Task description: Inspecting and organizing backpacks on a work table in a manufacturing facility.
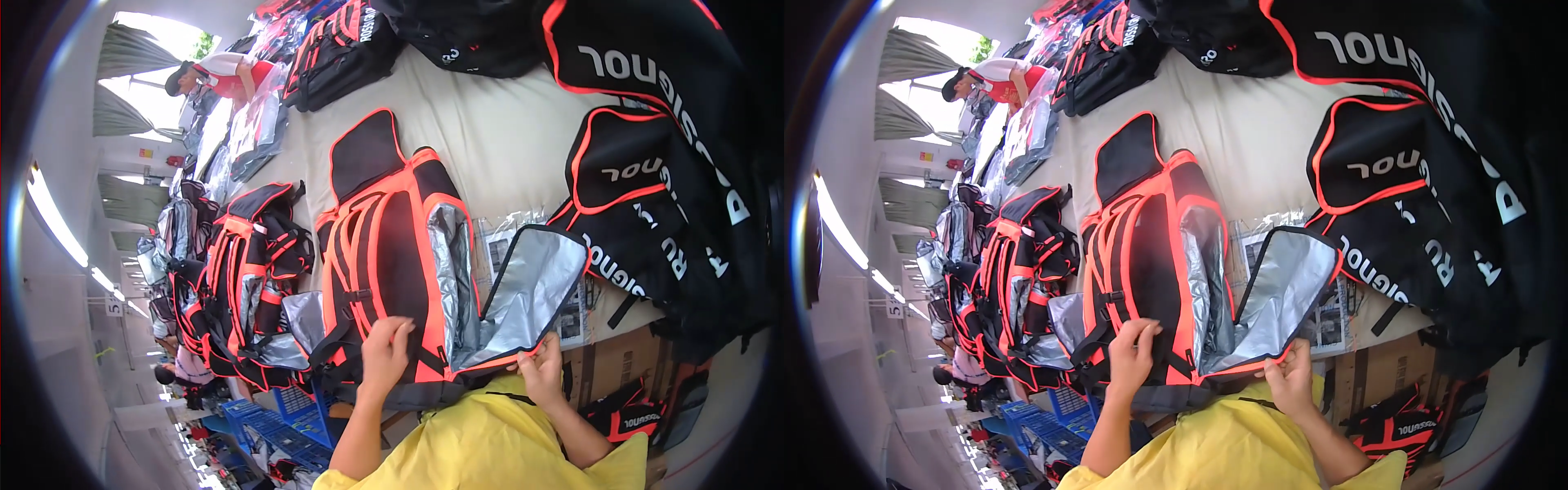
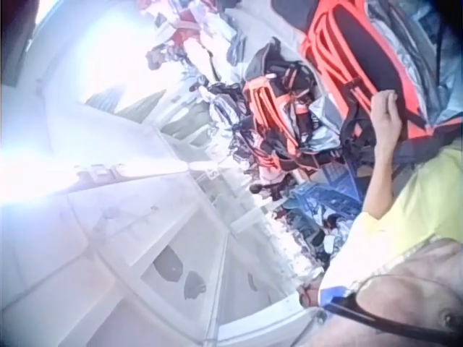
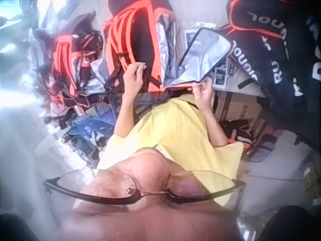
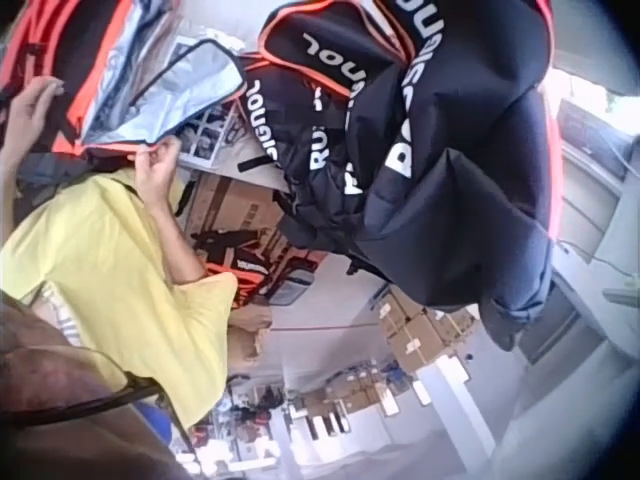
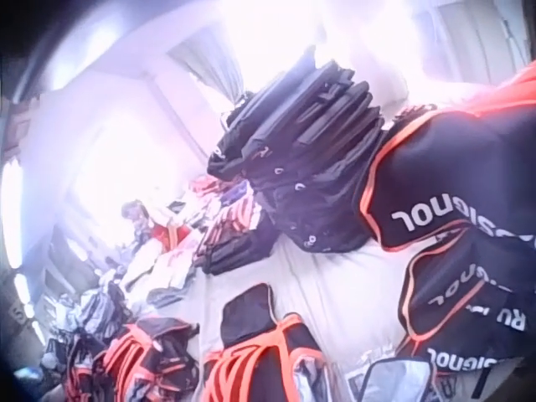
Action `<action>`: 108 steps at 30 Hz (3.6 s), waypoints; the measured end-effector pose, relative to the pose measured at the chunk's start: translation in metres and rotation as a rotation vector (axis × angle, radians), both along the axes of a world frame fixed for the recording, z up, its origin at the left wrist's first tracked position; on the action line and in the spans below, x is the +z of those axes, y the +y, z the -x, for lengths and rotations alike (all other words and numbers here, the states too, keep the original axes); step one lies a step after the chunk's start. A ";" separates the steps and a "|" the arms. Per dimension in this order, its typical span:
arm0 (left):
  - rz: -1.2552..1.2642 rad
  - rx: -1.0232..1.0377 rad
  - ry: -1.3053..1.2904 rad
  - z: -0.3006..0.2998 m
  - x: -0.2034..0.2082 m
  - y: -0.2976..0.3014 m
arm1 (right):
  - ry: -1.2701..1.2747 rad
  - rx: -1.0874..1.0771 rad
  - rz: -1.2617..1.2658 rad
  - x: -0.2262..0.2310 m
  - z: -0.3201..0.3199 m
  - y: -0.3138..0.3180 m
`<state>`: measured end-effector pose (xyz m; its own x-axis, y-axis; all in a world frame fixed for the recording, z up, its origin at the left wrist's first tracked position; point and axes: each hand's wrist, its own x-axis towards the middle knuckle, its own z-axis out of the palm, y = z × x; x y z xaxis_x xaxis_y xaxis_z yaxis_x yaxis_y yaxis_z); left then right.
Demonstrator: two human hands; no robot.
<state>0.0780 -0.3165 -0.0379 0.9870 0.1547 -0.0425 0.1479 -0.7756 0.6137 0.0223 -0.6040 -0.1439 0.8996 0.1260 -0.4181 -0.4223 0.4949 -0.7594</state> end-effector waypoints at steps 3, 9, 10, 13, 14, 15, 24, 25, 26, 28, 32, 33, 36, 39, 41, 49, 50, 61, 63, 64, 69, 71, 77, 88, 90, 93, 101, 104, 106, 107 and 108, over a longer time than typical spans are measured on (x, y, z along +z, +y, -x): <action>-0.201 -0.072 -0.072 0.042 0.020 0.023 | -0.015 0.008 0.024 -0.002 -0.011 0.005; -0.413 -0.101 0.229 0.128 -0.012 0.052 | -0.123 0.058 0.211 -0.004 -0.049 0.027; -0.391 -0.129 0.224 0.134 -0.019 0.054 | -0.141 0.090 0.324 -0.009 -0.056 0.031; -0.469 -0.226 0.190 0.138 -0.045 0.056 | -0.217 0.181 0.599 0.022 -0.069 0.062; -0.471 -0.234 0.208 0.139 -0.050 0.063 | -0.222 0.211 0.639 0.024 -0.068 0.072; -0.430 -0.276 0.187 0.136 -0.054 0.069 | -0.405 0.067 0.789 0.012 -0.062 0.082; -0.245 -0.722 -0.027 0.134 -0.041 0.135 | -0.235 0.009 0.977 0.023 0.063 0.133; -0.225 -0.765 -0.045 0.137 -0.039 0.142 | -0.240 -0.026 0.999 0.026 0.078 0.139; -0.258 -0.807 -0.085 0.141 -0.037 0.148 | -0.249 -0.054 1.019 0.028 0.092 0.145; -0.286 -0.863 -0.137 0.158 -0.022 0.161 | -0.279 -0.141 1.093 0.029 0.112 0.161; -0.467 -0.869 -0.260 0.188 -0.015 0.202 | -0.369 -0.133 1.266 0.026 0.138 0.180; -0.483 -0.826 -0.291 0.195 -0.015 0.216 | -0.360 -0.045 1.272 0.044 0.143 0.185; -0.565 -0.722 -0.323 0.209 -0.013 0.242 | -0.539 0.043 1.636 0.045 0.141 0.190; -0.736 -0.590 -0.189 0.214 -0.007 0.258 | -0.677 0.134 1.770 0.043 0.126 0.194; -0.744 -0.564 -0.168 0.202 -0.029 0.273 | -0.848 0.082 1.836 0.027 0.108 0.198; -0.067 -0.344 -0.218 0.129 -0.053 0.285 | -1.022 0.278 1.531 0.071 0.019 0.142; 0.004 -0.300 -0.168 0.120 -0.047 0.284 | -1.003 0.228 1.554 0.068 0.009 0.142; -0.136 -0.092 0.224 0.065 -0.059 0.276 | -0.548 0.337 1.241 0.017 -0.046 0.146; -0.111 -0.049 0.214 0.072 -0.073 0.290 | -0.581 0.302 1.227 0.014 -0.044 0.154; -0.081 -0.034 0.201 0.076 -0.078 0.295 | -0.598 0.293 1.243 0.010 -0.045 0.158; -0.030 -0.024 0.191 0.086 -0.075 0.286 | -0.620 0.228 1.155 0.006 -0.031 0.155; 0.062 -0.065 0.003 0.097 -0.093 0.285 | -0.611 0.222 1.175 0.006 -0.020 0.152; 0.036 -0.114 -0.280 0.136 -0.115 0.268 | -0.707 0.175 1.204 -0.013 0.016 0.145; 0.295 0.126 -0.232 0.128 -0.105 0.284 | -0.053 -0.288 0.861 -0.110 0.140 0.122; 0.369 0.096 -0.225 0.113 -0.053 0.277 | 0.372 -0.137 0.467 -0.098 0.157 0.138; 0.378 0.015 -0.296 0.088 0.029 0.253 | 0.149 0.163 0.187 -0.119 0.161 0.150; 0.633 0.052 -0.685 0.086 0.145 0.227 | -0.576 -0.058 -0.359 0.188 -0.027 0.261; 1.062 0.321 -0.789 0.124 0.126 0.209 | -0.841 0.384 -0.465 0.282 -0.065 0.261; 1.069 0.427 -0.637 0.164 0.065 0.194 | -0.812 0.211 -0.091 0.338 -0.049 0.300; 1.058 0.419 -0.563 0.181 0.028 0.180 | -0.933 0.367 0.188 0.347 -0.047 0.312; 1.167 0.299 -0.360 0.199 0.015 0.173 | -1.040 0.520 0.471 0.347 -0.048 0.321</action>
